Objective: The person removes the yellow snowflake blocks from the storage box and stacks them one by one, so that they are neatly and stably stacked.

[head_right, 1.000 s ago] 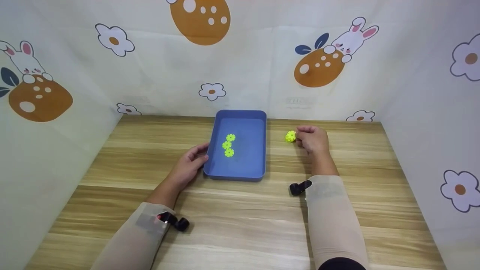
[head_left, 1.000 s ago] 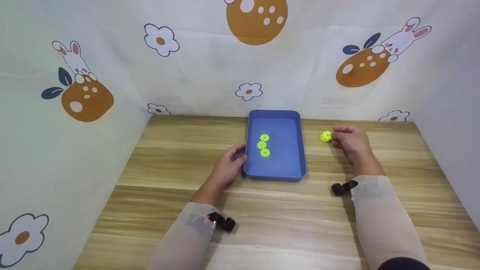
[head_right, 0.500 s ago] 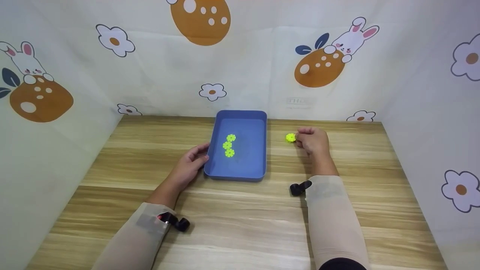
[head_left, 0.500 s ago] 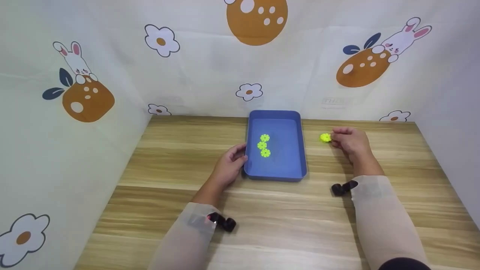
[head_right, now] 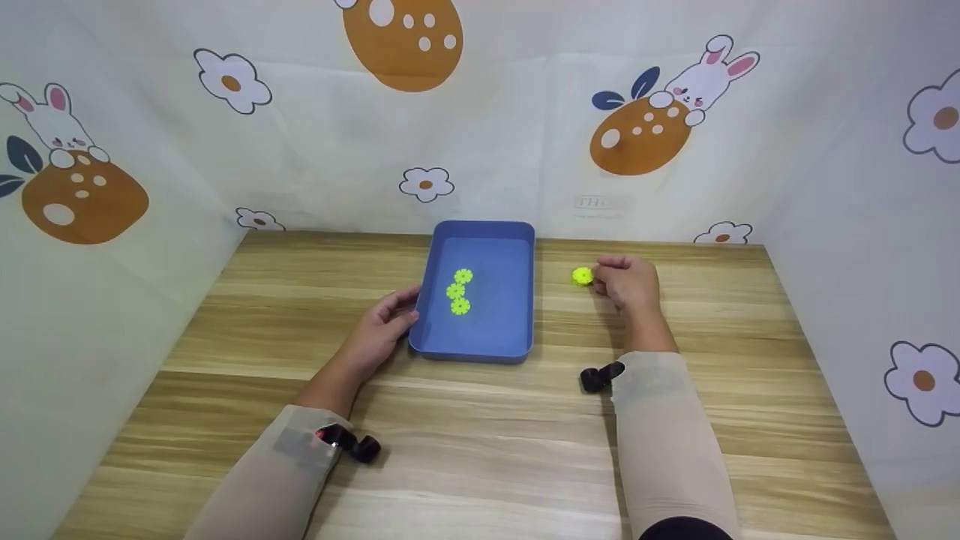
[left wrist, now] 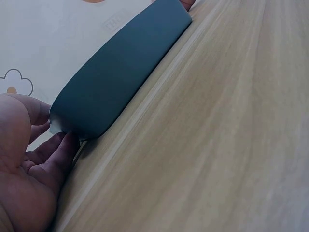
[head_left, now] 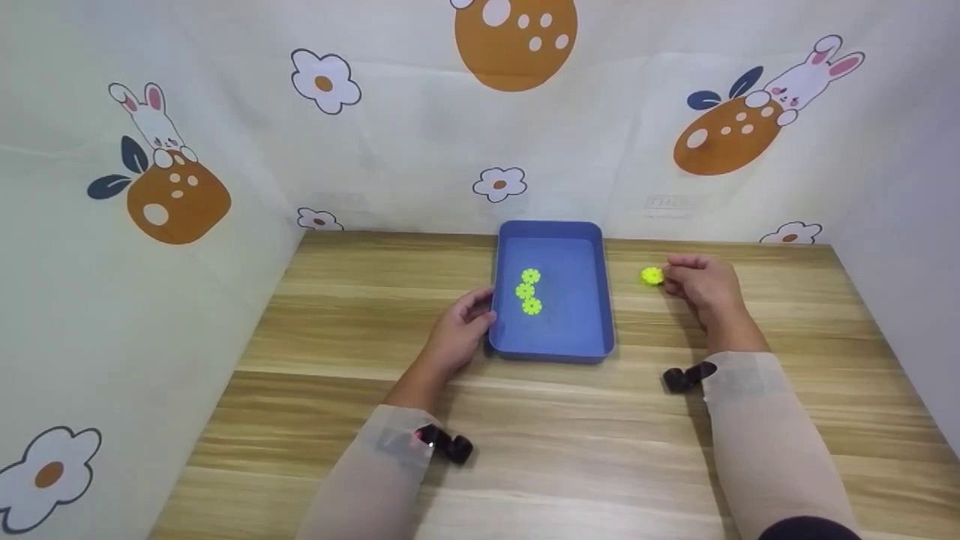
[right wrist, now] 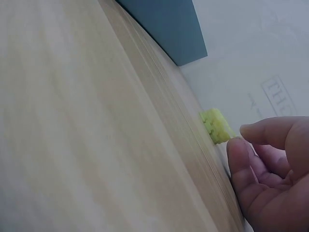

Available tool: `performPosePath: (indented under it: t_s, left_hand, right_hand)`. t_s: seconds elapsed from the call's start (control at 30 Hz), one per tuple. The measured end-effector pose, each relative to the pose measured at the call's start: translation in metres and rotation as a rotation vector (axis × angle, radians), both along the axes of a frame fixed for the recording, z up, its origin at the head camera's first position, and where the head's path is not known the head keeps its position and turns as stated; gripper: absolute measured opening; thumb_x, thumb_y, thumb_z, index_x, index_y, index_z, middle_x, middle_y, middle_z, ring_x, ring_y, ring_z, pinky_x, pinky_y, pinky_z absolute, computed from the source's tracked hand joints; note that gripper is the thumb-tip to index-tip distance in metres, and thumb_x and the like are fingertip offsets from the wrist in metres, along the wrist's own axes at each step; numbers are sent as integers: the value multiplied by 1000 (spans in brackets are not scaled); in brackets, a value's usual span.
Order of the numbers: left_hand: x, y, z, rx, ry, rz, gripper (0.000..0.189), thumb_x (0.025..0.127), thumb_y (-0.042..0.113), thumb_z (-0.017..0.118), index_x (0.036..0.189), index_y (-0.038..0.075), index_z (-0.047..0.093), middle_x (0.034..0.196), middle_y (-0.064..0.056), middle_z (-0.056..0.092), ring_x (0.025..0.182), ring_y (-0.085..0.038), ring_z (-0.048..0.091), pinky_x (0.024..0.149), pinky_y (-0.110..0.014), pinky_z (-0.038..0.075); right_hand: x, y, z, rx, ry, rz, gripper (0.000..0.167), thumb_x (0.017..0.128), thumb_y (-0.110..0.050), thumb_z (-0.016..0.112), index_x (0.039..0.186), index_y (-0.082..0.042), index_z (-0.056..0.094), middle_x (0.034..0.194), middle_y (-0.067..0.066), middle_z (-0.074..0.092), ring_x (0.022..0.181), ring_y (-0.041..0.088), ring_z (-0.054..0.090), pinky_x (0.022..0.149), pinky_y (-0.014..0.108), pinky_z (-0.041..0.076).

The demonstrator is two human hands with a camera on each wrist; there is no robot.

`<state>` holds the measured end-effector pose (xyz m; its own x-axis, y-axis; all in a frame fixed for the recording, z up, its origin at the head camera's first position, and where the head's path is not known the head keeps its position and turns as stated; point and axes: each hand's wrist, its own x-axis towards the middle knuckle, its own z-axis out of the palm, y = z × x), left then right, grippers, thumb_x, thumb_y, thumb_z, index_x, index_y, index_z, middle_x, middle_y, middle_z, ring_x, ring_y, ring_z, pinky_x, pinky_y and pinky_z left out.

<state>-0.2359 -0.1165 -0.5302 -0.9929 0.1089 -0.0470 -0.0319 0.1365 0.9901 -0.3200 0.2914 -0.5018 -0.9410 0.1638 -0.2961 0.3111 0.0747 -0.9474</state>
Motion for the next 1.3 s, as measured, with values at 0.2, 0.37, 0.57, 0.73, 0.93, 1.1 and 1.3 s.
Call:
performPosePath:
  t_s: [0.2, 0.37, 0.57, 0.73, 0.93, 1.1, 1.3]
  left_hand:
    - [0, 1, 1, 0, -2, 2, 49, 105, 8, 61, 154, 5, 56, 158, -15, 58, 144, -33, 59, 122, -44, 50]
    - [0, 1, 2, -8, -12, 6, 49, 105, 9, 61, 154, 6, 56, 158, -14, 58, 144, -32, 58, 123, -44, 50]
    - [0, 0, 2, -11, -17, 6, 49, 105, 10, 62, 154, 7, 56, 159, -13, 58, 144, -31, 58, 123, -44, 49]
    - [1, 0, 3, -20, -22, 2, 50, 105, 11, 62, 154, 8, 56, 160, -12, 57, 145, -31, 58, 123, -45, 49]
    - [1, 0, 3, -33, -35, 9, 50, 105, 12, 63, 155, 12, 57, 160, -9, 57, 144, -29, 59, 123, -44, 49]
    - [1, 1, 3, -28, -35, 6, 49, 106, 12, 62, 155, 11, 56, 160, -11, 57, 145, -30, 58, 123, -44, 49]
    - [1, 0, 1, 5, -8, -7, 50, 105, 8, 61, 155, 5, 54, 157, -16, 58, 144, -33, 58, 123, -45, 49]
  right_hand:
    - [2, 0, 2, 1, 14, -13, 47, 100, -10, 72, 142, 7, 59, 91, -10, 74, 81, 4, 73, 81, 21, 66]
    - [2, -1, 8, -41, 1, -33, 39, 101, -10, 71, 137, 3, 61, 92, -6, 75, 81, 8, 73, 81, 23, 67]
    - [7, -11, 27, -101, 10, 38, 23, 105, -20, 68, 124, -8, 66, 99, -2, 71, 87, 11, 70, 85, 29, 66]
    - [15, -29, 44, -98, 64, 160, 16, 104, -25, 71, 114, -13, 72, 91, -5, 72, 82, 10, 68, 79, 25, 65]
    - [24, -56, 60, -143, 162, 256, 11, 102, -25, 75, 105, -15, 77, 83, -4, 74, 76, 10, 69, 72, 23, 64]
    - [24, -82, 66, -186, 197, 302, 10, 102, -22, 74, 103, -14, 78, 82, -1, 73, 72, 11, 69, 68, 22, 64]
    - [14, -107, 71, -116, 180, 359, 16, 101, -28, 75, 108, -14, 78, 83, -3, 68, 72, 12, 64, 67, 21, 61]
